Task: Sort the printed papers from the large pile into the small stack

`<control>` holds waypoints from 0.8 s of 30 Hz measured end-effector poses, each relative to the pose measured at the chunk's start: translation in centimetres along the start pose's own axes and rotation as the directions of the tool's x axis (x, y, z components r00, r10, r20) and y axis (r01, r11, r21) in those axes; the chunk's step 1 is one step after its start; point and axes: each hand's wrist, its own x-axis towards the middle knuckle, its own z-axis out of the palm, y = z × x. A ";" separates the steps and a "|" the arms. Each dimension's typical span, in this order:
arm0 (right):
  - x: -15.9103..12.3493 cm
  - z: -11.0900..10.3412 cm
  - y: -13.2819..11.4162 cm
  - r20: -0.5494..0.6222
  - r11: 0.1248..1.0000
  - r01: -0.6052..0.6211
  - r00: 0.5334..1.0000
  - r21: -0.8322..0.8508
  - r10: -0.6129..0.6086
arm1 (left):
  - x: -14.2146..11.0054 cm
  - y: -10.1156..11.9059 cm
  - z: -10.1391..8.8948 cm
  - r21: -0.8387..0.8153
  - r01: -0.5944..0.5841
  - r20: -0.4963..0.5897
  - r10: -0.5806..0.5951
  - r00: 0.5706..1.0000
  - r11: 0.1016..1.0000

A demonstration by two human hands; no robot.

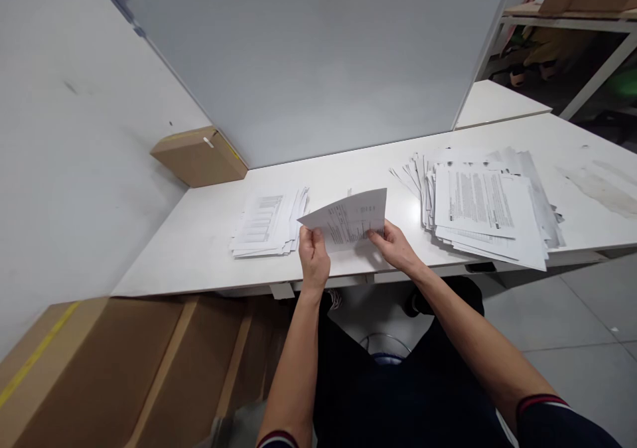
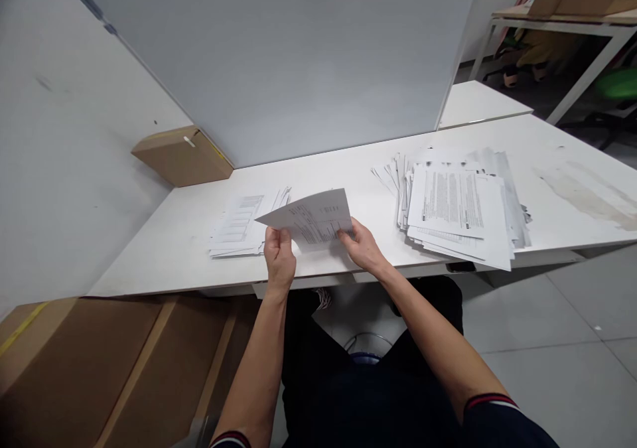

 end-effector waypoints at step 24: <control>1.4 -1.1 -11.2 0.421 0.150 0.397 0.887 -0.905 0.190 | -1.6 -4.9 -2.8 0.142 0.200 0.239 -0.229 0.944 0.970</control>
